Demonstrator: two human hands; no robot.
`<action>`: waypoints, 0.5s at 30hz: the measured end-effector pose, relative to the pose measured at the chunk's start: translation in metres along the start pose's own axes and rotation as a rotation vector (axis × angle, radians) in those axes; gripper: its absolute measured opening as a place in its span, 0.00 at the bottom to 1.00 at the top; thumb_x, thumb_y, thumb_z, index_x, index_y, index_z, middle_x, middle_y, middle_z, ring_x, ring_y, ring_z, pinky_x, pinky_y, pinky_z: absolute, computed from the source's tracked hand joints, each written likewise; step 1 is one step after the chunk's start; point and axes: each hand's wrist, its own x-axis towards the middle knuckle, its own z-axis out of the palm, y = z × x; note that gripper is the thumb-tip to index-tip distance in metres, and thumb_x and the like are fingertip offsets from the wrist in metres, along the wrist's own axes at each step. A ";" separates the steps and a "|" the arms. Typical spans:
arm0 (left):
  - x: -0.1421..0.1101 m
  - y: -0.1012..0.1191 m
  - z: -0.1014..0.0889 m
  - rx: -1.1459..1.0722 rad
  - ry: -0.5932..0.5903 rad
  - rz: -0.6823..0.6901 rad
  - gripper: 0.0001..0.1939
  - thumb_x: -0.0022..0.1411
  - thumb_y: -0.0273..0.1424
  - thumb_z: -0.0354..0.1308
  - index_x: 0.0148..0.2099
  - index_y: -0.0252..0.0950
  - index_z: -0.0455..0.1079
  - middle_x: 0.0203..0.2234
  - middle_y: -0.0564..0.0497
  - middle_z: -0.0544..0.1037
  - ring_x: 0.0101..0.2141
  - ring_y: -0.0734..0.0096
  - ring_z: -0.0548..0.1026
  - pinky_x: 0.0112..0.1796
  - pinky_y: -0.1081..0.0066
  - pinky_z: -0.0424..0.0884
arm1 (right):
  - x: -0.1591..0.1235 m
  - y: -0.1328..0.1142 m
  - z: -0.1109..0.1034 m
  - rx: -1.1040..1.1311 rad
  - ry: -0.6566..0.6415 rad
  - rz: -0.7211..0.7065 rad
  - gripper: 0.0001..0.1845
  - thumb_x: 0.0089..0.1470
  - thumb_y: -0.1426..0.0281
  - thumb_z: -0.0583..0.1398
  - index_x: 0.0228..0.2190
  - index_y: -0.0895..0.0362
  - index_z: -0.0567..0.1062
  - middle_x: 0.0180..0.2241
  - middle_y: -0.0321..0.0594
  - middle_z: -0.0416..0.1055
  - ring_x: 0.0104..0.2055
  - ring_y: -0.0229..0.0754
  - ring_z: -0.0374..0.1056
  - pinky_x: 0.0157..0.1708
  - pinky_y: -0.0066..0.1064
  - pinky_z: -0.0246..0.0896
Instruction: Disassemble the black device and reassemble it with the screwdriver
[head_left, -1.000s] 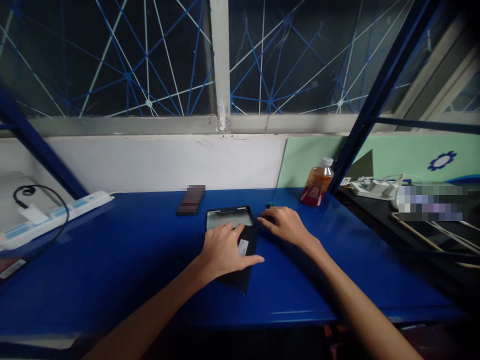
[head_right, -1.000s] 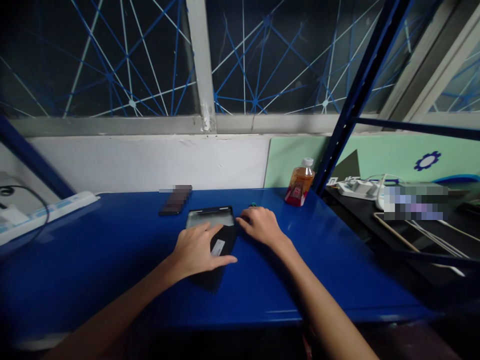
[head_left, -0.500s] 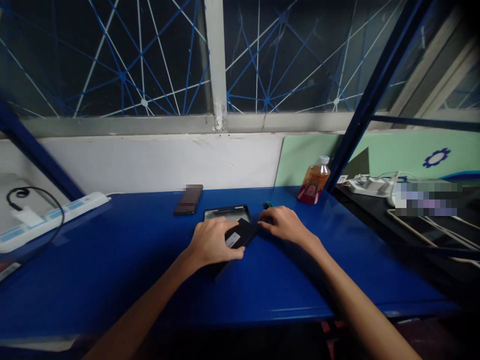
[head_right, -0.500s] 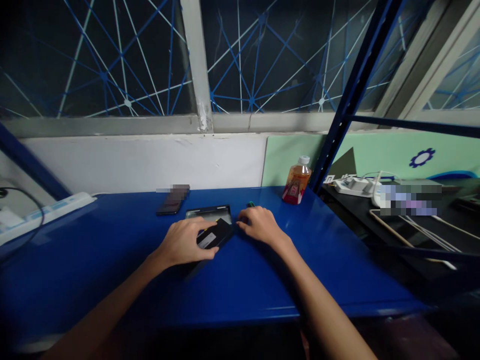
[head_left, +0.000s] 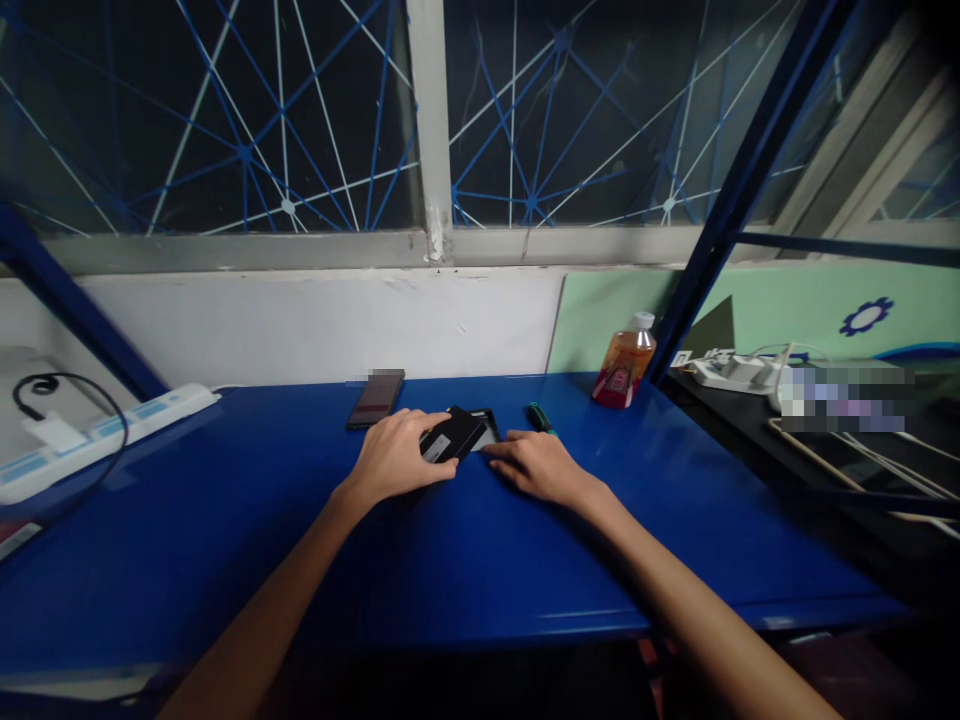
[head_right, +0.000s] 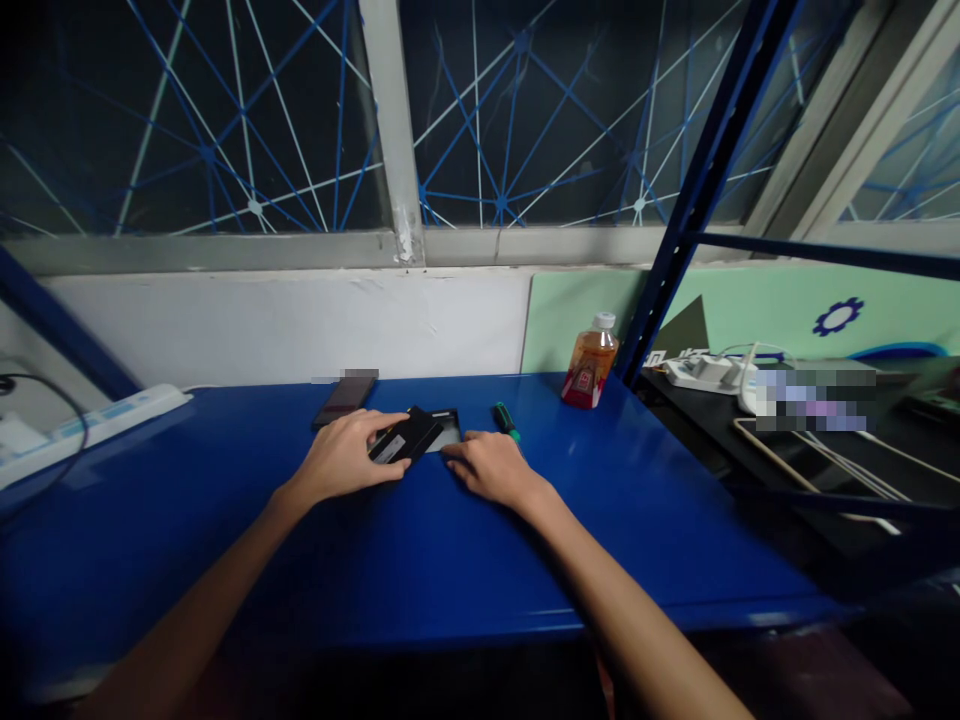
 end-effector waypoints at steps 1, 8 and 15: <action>0.000 0.000 0.001 -0.001 -0.004 0.014 0.31 0.48 0.47 0.60 0.54 0.42 0.72 0.38 0.48 0.79 0.37 0.58 0.74 0.34 0.63 0.68 | 0.000 -0.001 0.000 -0.005 -0.009 -0.003 0.18 0.62 0.65 0.53 0.49 0.50 0.75 0.36 0.42 0.75 0.32 0.40 0.69 0.27 0.28 0.50; -0.001 0.004 0.007 -0.033 -0.067 0.134 0.29 0.47 0.43 0.61 0.53 0.43 0.73 0.44 0.47 0.77 0.43 0.54 0.72 0.43 0.58 0.66 | 0.000 0.004 -0.008 -0.023 -0.049 0.046 0.13 0.59 0.66 0.56 0.38 0.49 0.81 0.36 0.41 0.76 0.36 0.41 0.71 0.27 0.28 0.50; -0.002 0.007 0.009 -0.092 -0.152 0.199 0.29 0.48 0.42 0.62 0.54 0.43 0.72 0.45 0.47 0.75 0.46 0.55 0.71 0.47 0.59 0.64 | 0.001 0.014 -0.009 -0.038 -0.011 0.137 0.10 0.55 0.70 0.58 0.37 0.52 0.80 0.36 0.42 0.78 0.39 0.45 0.72 0.30 0.29 0.54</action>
